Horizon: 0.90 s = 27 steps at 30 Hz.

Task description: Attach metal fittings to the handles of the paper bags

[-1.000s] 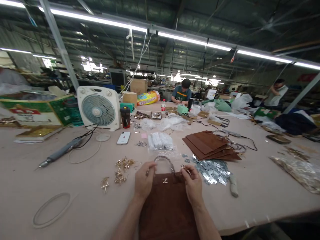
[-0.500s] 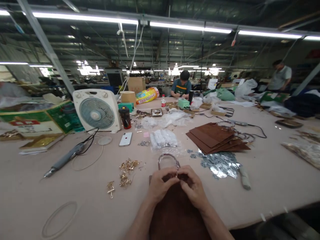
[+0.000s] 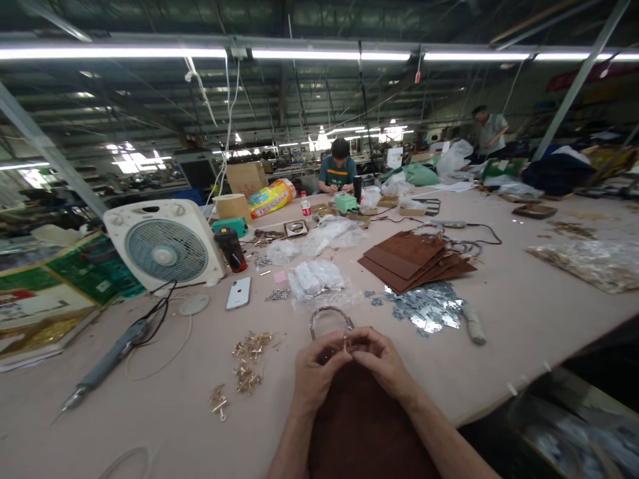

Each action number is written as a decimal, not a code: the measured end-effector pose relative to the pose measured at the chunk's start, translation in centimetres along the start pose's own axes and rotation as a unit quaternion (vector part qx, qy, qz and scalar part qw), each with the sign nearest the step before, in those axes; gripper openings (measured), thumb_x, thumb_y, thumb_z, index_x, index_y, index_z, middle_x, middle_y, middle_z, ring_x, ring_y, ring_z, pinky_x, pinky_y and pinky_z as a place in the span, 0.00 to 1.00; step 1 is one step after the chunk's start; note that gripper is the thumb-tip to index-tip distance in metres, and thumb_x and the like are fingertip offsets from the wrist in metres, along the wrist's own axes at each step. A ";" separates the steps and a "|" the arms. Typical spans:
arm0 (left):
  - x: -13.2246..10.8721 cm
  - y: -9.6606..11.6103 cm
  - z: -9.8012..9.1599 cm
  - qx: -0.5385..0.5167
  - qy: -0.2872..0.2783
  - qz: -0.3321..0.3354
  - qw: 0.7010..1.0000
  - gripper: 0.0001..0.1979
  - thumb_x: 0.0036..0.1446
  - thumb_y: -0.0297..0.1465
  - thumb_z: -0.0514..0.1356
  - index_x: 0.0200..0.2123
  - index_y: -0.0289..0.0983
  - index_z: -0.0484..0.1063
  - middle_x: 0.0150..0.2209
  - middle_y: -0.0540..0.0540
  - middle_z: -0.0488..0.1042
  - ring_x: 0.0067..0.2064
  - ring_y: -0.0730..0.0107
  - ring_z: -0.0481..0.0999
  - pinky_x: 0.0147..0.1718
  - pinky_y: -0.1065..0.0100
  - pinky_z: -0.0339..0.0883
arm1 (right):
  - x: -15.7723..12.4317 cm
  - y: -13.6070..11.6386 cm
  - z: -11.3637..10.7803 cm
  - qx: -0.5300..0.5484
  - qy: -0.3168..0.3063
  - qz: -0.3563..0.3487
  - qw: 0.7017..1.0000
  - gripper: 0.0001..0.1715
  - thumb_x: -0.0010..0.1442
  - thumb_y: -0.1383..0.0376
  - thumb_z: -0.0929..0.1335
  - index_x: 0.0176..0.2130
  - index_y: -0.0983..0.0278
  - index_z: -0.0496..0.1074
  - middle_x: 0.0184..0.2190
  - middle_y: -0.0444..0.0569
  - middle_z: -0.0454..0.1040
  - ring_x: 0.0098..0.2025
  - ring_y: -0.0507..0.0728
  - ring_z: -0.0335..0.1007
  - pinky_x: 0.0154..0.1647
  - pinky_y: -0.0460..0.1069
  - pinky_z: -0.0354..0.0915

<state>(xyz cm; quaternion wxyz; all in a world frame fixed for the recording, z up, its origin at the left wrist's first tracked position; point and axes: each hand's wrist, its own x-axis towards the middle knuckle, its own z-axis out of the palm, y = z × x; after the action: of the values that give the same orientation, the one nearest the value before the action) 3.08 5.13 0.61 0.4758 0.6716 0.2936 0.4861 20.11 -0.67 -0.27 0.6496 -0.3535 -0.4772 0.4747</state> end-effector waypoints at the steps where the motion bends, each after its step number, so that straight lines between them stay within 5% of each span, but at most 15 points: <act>1: 0.0 -0.1 -0.1 -0.002 0.002 0.004 1.000 0.14 0.54 0.40 0.73 0.43 0.41 0.84 0.44 0.44 0.85 0.44 0.58 0.85 0.46 0.64 0.80 | 0.0 -0.1 0.1 -0.018 0.000 -0.007 1.000 0.18 0.59 0.57 0.78 0.48 0.58 0.80 0.43 0.49 0.80 0.45 0.59 0.77 0.50 0.53 0.72; 7: 0.0 -0.4 -0.3 0.047 -0.025 -0.006 0.999 0.13 0.64 0.41 0.65 0.41 0.39 0.84 0.35 0.45 0.85 0.35 0.63 0.83 0.39 0.65 0.80 | 0.4 -0.2 0.5 -0.151 0.057 -0.059 0.985 0.11 0.63 0.54 0.75 0.37 0.59 0.82 0.37 0.48 0.77 0.41 0.57 0.73 0.45 0.50 0.69; 15: -0.2 -0.9 0.1 0.071 -0.011 -0.015 0.997 0.20 0.58 0.35 0.70 0.54 0.41 0.78 0.45 0.45 0.85 0.44 0.60 0.84 0.48 0.61 0.79 | 0.5 0.8 -0.3 -0.008 0.053 0.088 0.995 0.20 0.61 0.49 0.76 0.38 0.63 0.79 0.26 0.43 0.74 0.27 0.51 0.65 0.30 0.46 0.60; 27: -0.2 -0.6 0.0 0.089 -0.053 0.017 0.995 0.17 0.61 0.33 0.68 0.54 0.43 0.80 0.51 0.46 0.83 0.51 0.59 0.82 0.54 0.61 0.76 | 0.5 1.0 -0.6 0.024 0.072 0.093 0.993 0.20 0.58 0.52 0.78 0.43 0.64 0.81 0.26 0.44 0.74 0.24 0.49 0.62 0.26 0.45 0.55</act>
<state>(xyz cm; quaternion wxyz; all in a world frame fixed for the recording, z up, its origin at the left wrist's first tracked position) 3.01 5.19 -0.07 0.4209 0.7410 0.2981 0.4300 20.41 0.11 -1.21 0.6433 -0.4140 -0.3828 0.5179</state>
